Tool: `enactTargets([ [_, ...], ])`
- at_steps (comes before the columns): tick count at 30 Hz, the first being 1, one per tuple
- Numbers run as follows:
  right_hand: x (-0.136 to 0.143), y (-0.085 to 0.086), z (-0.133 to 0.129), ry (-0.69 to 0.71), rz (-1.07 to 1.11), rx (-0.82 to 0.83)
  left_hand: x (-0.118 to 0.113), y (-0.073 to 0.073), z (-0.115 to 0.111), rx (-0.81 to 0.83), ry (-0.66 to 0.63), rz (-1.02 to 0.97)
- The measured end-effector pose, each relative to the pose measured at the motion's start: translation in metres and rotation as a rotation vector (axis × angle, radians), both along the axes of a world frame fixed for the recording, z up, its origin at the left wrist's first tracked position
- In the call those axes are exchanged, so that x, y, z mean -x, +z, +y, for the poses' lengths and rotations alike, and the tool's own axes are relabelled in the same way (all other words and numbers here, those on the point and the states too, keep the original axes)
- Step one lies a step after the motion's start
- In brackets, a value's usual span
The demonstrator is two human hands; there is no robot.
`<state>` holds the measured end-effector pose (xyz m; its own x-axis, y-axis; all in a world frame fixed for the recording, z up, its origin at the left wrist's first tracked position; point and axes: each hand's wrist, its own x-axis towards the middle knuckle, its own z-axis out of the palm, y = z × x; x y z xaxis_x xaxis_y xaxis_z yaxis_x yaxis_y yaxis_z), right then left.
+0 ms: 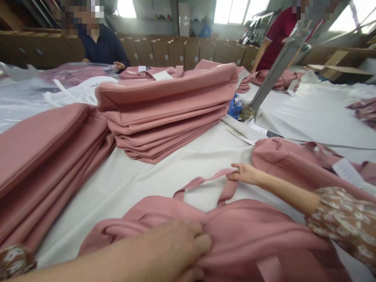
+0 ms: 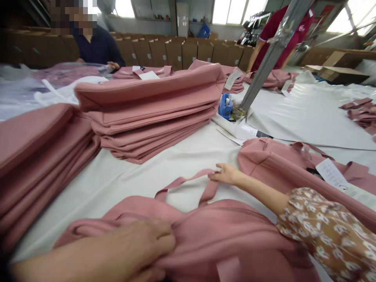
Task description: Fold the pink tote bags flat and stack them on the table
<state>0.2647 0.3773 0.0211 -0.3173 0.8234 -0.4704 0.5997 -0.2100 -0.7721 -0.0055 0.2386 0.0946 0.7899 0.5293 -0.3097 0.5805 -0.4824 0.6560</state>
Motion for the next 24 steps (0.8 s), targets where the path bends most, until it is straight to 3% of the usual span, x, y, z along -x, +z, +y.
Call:
enactTargets([
  [2,-0.022,0.008,-0.008,0.066,-0.067,-0.096,0.002,-0.008,0.024,-0.002,0.057,0.015],
  [4,-0.034,0.022,-0.025,0.257,-0.062,-0.155,0.003,-0.013,0.046,0.140,0.012,-0.025],
  [7,-0.036,0.052,-0.052,0.585,-0.025,-0.011,0.001,-0.022,0.076,0.426,-0.094,-0.048],
  [8,-0.035,0.062,-0.060,0.624,-0.023,0.039,0.001,-0.027,0.084,0.401,-0.083,-0.045],
  [11,-0.035,0.088,-0.075,0.660,0.032,0.108,0.008,-0.047,0.103,0.049,0.053,0.043],
  [12,-0.038,0.092,-0.078,0.651,0.070,0.130,0.013,-0.054,0.106,0.000,0.083,0.092],
  [14,-0.048,0.088,-0.076,0.580,0.086,0.162,0.025,-0.066,0.108,0.107,0.070,0.175],
  [17,-0.068,0.057,-0.059,0.386,-0.048,0.124,0.038,-0.076,0.103,0.292,0.024,0.185],
  [21,-0.083,0.015,-0.034,0.495,-0.148,0.254,0.049,-0.084,0.098,0.312,0.048,0.132],
  [24,-0.086,0.005,-0.034,0.497,-0.103,0.254,0.066,-0.095,0.097,0.303,0.130,0.151],
])
